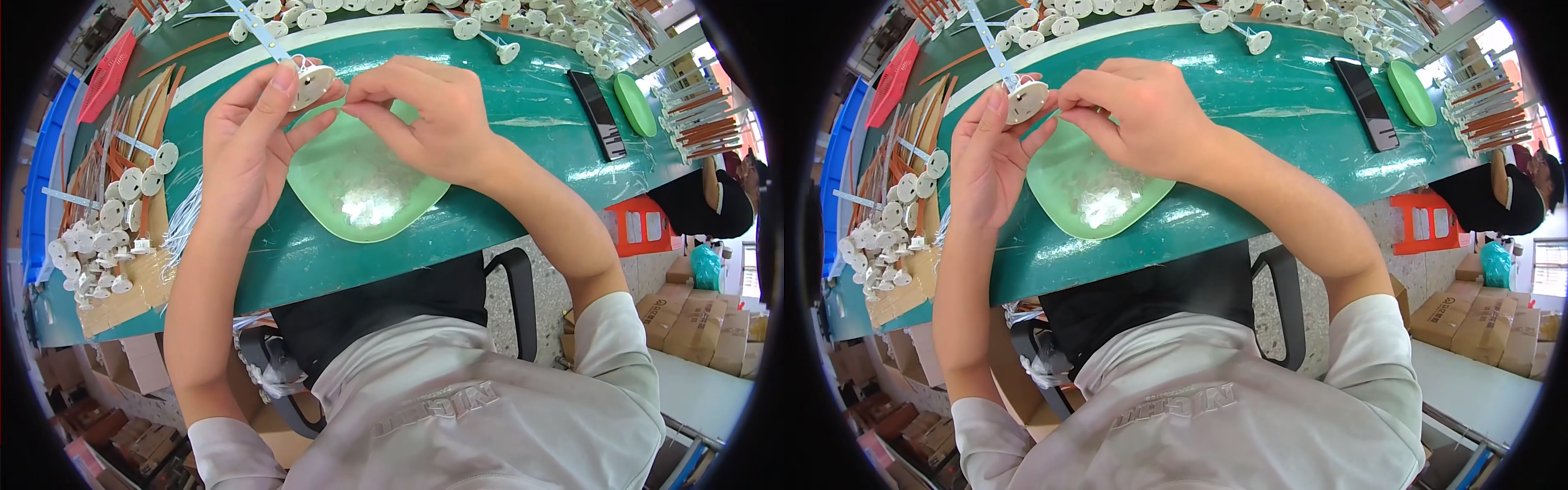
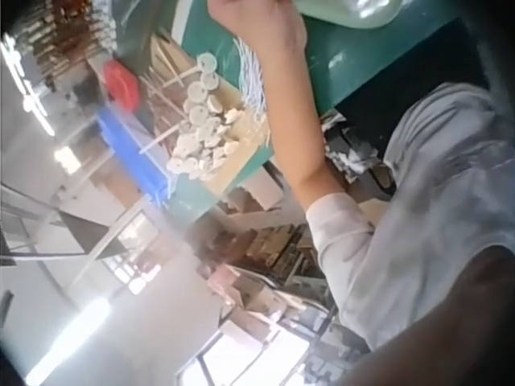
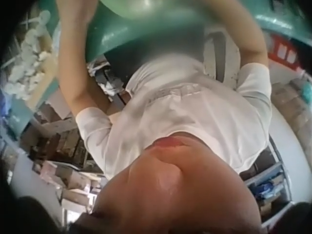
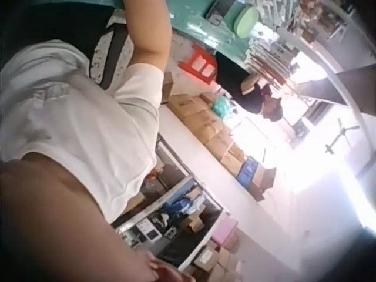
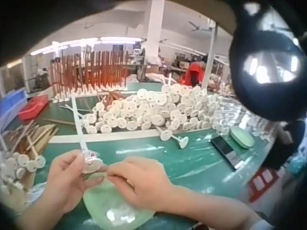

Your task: Assembling small plastic base components onto thin white strips, likely for LED light production.

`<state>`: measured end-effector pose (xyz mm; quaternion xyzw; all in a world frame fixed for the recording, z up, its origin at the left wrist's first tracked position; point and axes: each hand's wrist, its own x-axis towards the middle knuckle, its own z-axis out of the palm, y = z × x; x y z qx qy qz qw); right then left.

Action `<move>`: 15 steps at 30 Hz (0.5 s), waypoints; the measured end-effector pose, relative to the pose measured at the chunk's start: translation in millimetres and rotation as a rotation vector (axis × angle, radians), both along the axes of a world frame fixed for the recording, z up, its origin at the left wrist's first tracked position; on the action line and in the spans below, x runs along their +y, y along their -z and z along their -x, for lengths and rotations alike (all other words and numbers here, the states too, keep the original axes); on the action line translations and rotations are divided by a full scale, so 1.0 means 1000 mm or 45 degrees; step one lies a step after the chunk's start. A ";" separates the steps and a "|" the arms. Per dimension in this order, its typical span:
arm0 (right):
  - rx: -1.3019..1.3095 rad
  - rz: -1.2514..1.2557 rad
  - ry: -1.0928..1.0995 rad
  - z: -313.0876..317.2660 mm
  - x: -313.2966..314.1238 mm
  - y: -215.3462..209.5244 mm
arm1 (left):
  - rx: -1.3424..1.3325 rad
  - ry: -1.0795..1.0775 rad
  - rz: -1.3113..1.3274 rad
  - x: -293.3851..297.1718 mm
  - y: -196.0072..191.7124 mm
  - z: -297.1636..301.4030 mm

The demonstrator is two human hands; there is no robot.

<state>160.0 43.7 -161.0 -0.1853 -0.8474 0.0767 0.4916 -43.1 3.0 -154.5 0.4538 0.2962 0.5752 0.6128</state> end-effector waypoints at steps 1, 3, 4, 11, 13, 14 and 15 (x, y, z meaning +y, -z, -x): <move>0.003 0.007 0.004 0.000 0.001 0.001 | 0.003 0.004 0.007 0.000 0.001 0.000; -0.020 -0.096 0.002 0.001 0.005 0.002 | -0.032 0.017 -0.008 0.000 0.003 0.002; -0.014 -0.087 0.005 0.000 0.005 0.001 | -0.026 0.020 0.001 0.001 0.002 0.003; 0.078 -0.021 0.016 0.003 -0.002 0.002 | -0.093 0.006 -0.038 0.001 -0.002 0.003; 0.078 0.068 0.013 0.003 -0.004 0.001 | -0.102 0.003 -0.048 0.000 -0.003 0.003; 0.065 0.054 0.040 0.002 -0.003 0.002 | -0.111 0.006 -0.043 0.000 -0.003 0.003; 0.054 0.040 0.067 0.001 -0.003 0.002 | -0.120 0.009 -0.037 0.000 -0.003 0.003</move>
